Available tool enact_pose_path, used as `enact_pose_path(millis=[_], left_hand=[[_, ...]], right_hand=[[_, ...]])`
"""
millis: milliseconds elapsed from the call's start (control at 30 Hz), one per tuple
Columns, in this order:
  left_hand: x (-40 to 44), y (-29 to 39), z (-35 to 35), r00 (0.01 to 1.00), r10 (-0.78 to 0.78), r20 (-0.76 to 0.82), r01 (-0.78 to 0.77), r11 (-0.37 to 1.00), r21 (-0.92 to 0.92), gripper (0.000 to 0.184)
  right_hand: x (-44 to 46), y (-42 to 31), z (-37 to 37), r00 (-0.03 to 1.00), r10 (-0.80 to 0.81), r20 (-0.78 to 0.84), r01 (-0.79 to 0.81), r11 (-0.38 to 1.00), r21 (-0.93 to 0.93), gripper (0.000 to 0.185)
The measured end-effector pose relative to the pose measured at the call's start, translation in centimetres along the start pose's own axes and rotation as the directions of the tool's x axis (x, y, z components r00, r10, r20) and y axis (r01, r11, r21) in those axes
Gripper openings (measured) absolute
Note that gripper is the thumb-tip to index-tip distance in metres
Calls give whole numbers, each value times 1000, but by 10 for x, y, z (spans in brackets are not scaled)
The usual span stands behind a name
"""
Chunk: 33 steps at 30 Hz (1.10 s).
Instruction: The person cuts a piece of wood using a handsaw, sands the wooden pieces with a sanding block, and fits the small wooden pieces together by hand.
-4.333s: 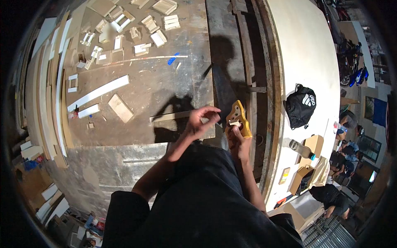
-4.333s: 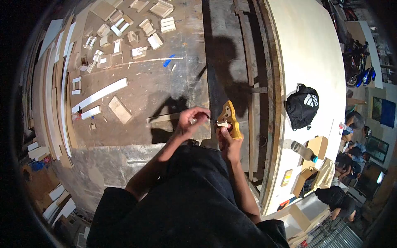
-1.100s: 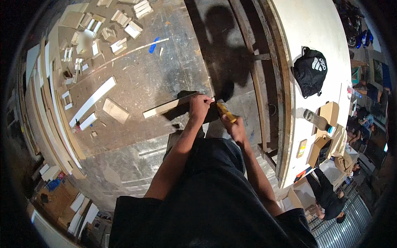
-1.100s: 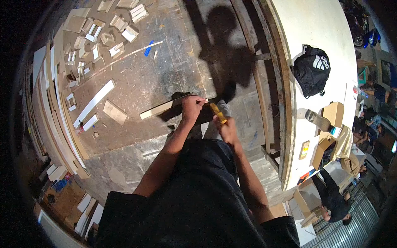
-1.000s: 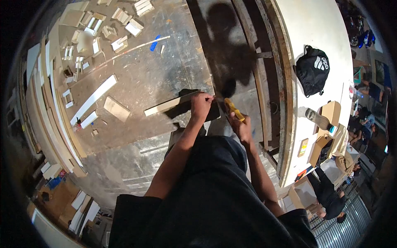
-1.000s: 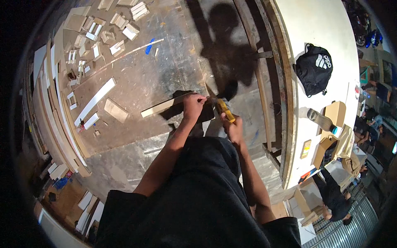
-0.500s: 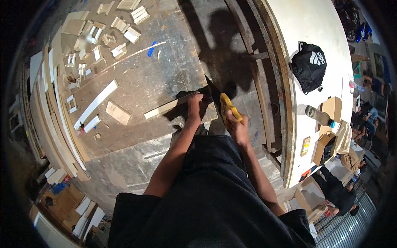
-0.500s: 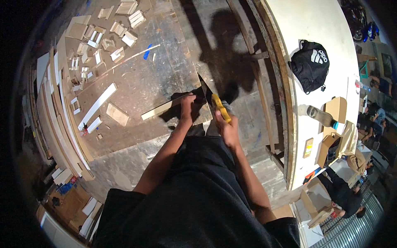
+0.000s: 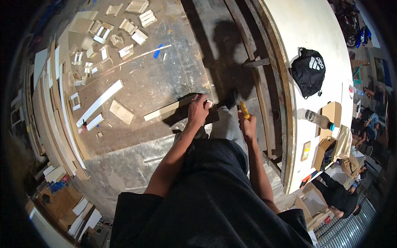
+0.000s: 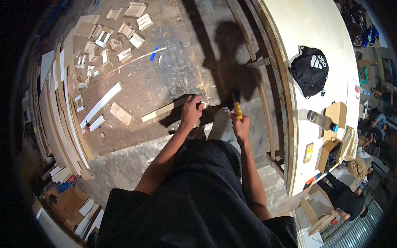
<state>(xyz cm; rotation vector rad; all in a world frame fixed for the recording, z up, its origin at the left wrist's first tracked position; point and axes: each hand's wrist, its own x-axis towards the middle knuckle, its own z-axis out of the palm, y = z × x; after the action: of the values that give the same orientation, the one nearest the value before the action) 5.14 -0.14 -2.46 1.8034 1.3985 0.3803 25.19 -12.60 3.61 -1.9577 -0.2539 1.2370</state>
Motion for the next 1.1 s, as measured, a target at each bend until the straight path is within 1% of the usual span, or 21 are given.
enact_pose_path(millis=[67,100,133,200,267,333,433,500,533,600,667,733,767,800,833,867,933,967,1000,1067,1100], left_hand=[[-1,1,2,991,121,52,-126,988,86,26],[0,-1,3,987,108,116,-119,988,99,27],[0,-3,2,987,112,115,-124,988,97,27],[2,-6,-1,978,154,137,-159,987,23,28],[4,-4,-4,978,170,118,-174,985,22,25],[3,-6,-8,978,180,102,-183,983,25,22],[5,-10,-12,973,209,96,-211,977,12,21],[2,-10,-15,981,149,126,-138,986,-92,21],[-1,-9,-17,981,149,121,-138,986,-95,21],[-6,-4,-24,990,128,64,-101,941,-324,18],[-7,7,-37,989,142,32,-125,942,-312,17],[-7,3,-32,988,155,7,-146,941,-305,16],[-3,2,-27,983,181,19,-169,947,-274,15],[-1,-4,-19,978,206,34,-192,951,-242,13],[2,-12,-6,965,261,-23,-260,943,-206,12],[6,-21,4,965,260,-21,-259,943,-210,12],[16,-32,22,960,275,-44,-277,960,-46,21],[23,-28,23,983,152,104,-150,988,-24,21],[25,-17,18,982,153,109,-151,988,-29,21],[28,-5,12,992,122,13,-120,988,-101,21],[30,-8,16,994,106,6,-105,987,-122,23]], right_hand=[[-3,7,-6,1000,12,-14,-12,999,47,32],[-3,9,-8,1000,14,-24,-13,998,65,32],[-5,10,-9,999,16,-32,-13,997,82,33],[-10,9,-11,999,29,-44,-25,997,79,34],[-17,3,-9,998,42,-56,-38,997,71,35],[-20,7,-7,998,64,-24,-61,991,116,33],[-20,15,-1,999,-1,-34,5,992,128,39],[-23,17,-3,1000,-8,-27,11,995,99,39],[-25,15,-2,1000,-10,-14,11,998,70,38],[-34,8,2,999,-49,-13,49,997,55,37],[-46,-1,8,996,-84,-10,85,996,39,35],[-56,-7,13,985,-169,26,159,963,216,33],[-61,-9,15,986,-164,23,155,966,208,33],[-66,-12,17,986,-167,31,153,952,265,32],[-70,-13,20,984,-172,38,151,935,322,31],[-75,-16,23,985,-171,35,151,936,319,31],[-84,-19,26,981,-173,85,145,953,266,28],[-88,-19,28,981,-171,87,148,963,226,27],[-92,-19,31,982,-168,81,146,964,224,27],[-98,-18,40,995,-81,62,65,971,230,27],[-99,-18,45,997,-58,55,43,970,238,28]])
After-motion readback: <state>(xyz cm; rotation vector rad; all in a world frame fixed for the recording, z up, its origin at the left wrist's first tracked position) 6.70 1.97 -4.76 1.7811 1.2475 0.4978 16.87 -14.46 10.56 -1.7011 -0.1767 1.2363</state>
